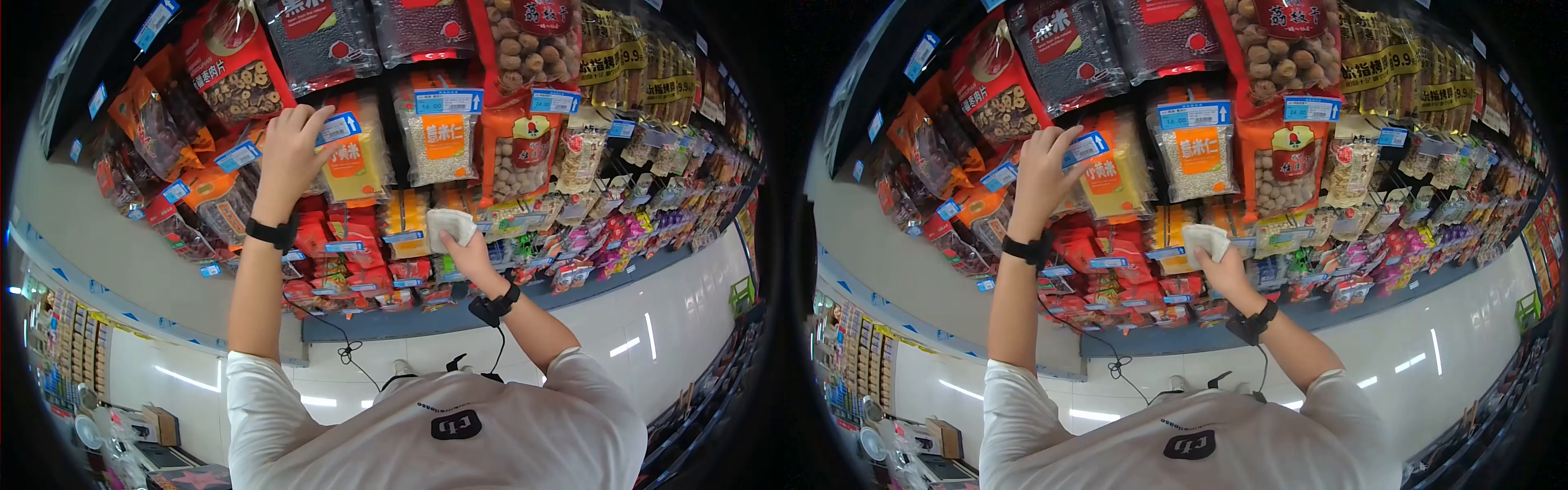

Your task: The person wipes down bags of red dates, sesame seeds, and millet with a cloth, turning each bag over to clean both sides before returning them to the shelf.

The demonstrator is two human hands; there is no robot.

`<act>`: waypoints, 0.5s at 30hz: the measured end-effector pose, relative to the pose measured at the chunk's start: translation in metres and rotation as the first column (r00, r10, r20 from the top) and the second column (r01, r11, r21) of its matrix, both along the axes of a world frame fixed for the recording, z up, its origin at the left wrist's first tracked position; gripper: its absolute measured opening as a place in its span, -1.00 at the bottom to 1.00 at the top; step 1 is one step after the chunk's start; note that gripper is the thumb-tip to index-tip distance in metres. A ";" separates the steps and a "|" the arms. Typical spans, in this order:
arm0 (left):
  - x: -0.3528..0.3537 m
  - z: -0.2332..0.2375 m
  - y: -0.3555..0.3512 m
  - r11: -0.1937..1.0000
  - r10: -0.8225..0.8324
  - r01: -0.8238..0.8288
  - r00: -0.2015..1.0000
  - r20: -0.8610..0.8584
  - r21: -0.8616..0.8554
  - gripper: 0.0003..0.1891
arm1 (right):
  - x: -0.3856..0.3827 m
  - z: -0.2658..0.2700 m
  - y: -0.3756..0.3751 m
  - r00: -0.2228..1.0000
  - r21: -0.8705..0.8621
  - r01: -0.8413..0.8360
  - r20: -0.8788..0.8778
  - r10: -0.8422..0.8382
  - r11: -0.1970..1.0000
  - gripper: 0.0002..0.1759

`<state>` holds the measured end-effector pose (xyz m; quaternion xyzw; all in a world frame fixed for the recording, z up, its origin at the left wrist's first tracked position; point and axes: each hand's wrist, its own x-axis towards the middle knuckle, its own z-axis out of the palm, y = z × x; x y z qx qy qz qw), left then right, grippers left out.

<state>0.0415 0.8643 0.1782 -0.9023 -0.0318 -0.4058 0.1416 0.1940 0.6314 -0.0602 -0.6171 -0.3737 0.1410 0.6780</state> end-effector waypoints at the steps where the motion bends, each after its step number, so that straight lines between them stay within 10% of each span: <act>1: 0.002 -0.002 0.004 0.999 -0.027 0.026 0.999 0.032 0.020 -0.51 | -0.002 -0.002 0.003 1.000 -0.001 -0.002 0.002 0.002 1.000 -0.65; 7: -0.006 0.001 0.014 0.994 -0.109 0.109 0.994 -0.002 -0.031 -0.69 | -0.005 -0.027 0.013 1.000 -0.008 0.002 0.005 -0.002 1.000 -0.63; 15: 0.002 0.026 0.050 0.844 -0.304 0.170 0.933 -0.194 -0.508 -0.73 | 0.000 -0.045 0.011 0.995 0.019 0.031 -0.096 -0.029 0.999 -0.61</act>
